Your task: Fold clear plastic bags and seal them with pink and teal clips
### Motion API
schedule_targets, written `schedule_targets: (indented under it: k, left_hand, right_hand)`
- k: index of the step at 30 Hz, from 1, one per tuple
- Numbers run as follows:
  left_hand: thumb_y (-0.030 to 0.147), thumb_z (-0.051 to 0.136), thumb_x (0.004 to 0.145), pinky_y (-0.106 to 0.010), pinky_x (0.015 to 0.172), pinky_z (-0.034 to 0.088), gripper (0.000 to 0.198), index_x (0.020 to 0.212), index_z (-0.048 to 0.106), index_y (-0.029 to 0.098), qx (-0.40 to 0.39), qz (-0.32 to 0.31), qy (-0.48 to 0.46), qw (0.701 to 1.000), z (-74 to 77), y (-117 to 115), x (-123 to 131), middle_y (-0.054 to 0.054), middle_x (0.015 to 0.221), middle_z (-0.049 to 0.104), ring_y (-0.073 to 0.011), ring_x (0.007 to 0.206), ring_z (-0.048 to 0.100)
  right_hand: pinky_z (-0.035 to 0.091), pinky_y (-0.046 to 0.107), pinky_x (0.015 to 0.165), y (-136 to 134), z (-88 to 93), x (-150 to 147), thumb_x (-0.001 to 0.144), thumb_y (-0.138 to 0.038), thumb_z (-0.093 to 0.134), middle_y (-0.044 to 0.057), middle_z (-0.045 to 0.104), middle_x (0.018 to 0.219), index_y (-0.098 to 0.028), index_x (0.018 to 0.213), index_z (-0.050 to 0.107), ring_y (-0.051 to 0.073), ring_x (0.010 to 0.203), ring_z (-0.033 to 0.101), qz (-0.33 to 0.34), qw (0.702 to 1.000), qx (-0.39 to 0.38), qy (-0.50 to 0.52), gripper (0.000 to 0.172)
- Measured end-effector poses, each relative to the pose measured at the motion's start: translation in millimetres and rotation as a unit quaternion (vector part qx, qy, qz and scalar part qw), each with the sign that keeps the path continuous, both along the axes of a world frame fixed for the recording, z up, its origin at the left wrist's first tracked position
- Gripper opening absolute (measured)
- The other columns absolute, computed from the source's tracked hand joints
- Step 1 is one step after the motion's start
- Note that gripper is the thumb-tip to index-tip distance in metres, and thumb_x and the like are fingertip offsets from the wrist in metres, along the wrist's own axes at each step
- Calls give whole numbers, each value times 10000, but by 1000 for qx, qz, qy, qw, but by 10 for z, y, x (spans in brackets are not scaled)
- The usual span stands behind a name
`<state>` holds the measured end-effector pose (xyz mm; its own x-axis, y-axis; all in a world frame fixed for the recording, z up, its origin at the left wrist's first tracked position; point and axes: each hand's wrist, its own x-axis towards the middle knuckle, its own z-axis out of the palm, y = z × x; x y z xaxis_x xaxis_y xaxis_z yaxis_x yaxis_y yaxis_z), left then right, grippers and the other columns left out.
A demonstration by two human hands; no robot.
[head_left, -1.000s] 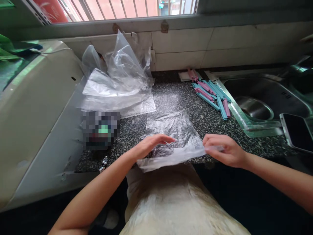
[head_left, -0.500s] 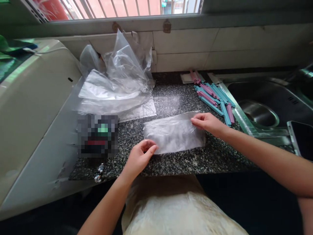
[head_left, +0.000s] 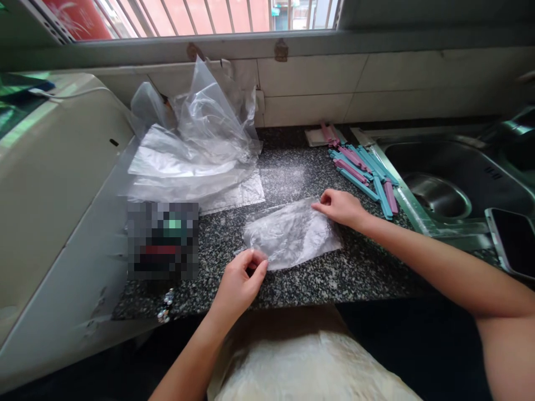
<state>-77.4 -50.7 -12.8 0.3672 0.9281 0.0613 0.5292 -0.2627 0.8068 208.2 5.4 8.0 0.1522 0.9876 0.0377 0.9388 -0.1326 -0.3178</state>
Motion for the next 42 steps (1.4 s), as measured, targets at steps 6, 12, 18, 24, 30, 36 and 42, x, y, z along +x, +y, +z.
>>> schedule_targets:
  k: [6,12,18,24,30,36,42]
  left_hand:
    - [221,569,792,-366,855,437,291,1076,512,192,315,30,60,947,131,-110,-31,-99,1077,535,-226,1016,507]
    - [251,478,848,-378,814,460,241,1039,596,163,317,-172,205,910,-37,-78,139,-115,1051,611,-240,959,541]
    - [255,443,867,-385,854,463,241,1023,591,148,338,-155,188,909,61,180,121,-131,1074,589,-236,989,528]
    - [266,445,854,-392,829,459,254,1028,591,152,312,-187,306,880,88,743,287,-124,1076,586,-244,959,529]
    - [276,447,852,-365,881,430,304,1106,548,142,265,-123,279,915,120,986,328,-126,1114,562,-232,1005,525]
    - [239,482,802,-330,796,448,217,933,614,128,149,-85,367,914,172,1122,559,-132,953,636,-246,930,581]
    - [221,487,748,-273,587,442,112,665,547,176,18,-25,331,943,211,898,262,-71,684,643,-212,696,626]
  right_hand:
    - [432,278,666,-576,12,113,844,-261,477,71,629,811,-181,835,607,171,761,560,232,952,199,-18,153]
    - [431,276,653,-962,-169,75,855,-219,470,62,611,758,-172,814,632,156,701,517,326,928,162,-79,174]
    - [422,280,671,-617,-39,63,858,-232,468,68,629,787,-174,835,630,167,743,533,270,935,226,-45,173]
    - [401,292,671,51,-194,-48,831,-259,503,74,625,817,-170,875,646,186,761,519,262,942,170,-125,174]
    - [395,299,662,-156,-74,-9,858,-262,480,82,622,803,-146,890,626,175,739,510,265,913,278,-137,189]
    - [332,285,618,-791,-3,-456,863,-166,460,39,605,738,-155,871,609,144,673,478,465,813,296,-187,149]
    - [301,290,612,-851,-112,-532,870,-131,440,46,604,727,-135,874,612,138,650,464,442,810,303,-240,172]
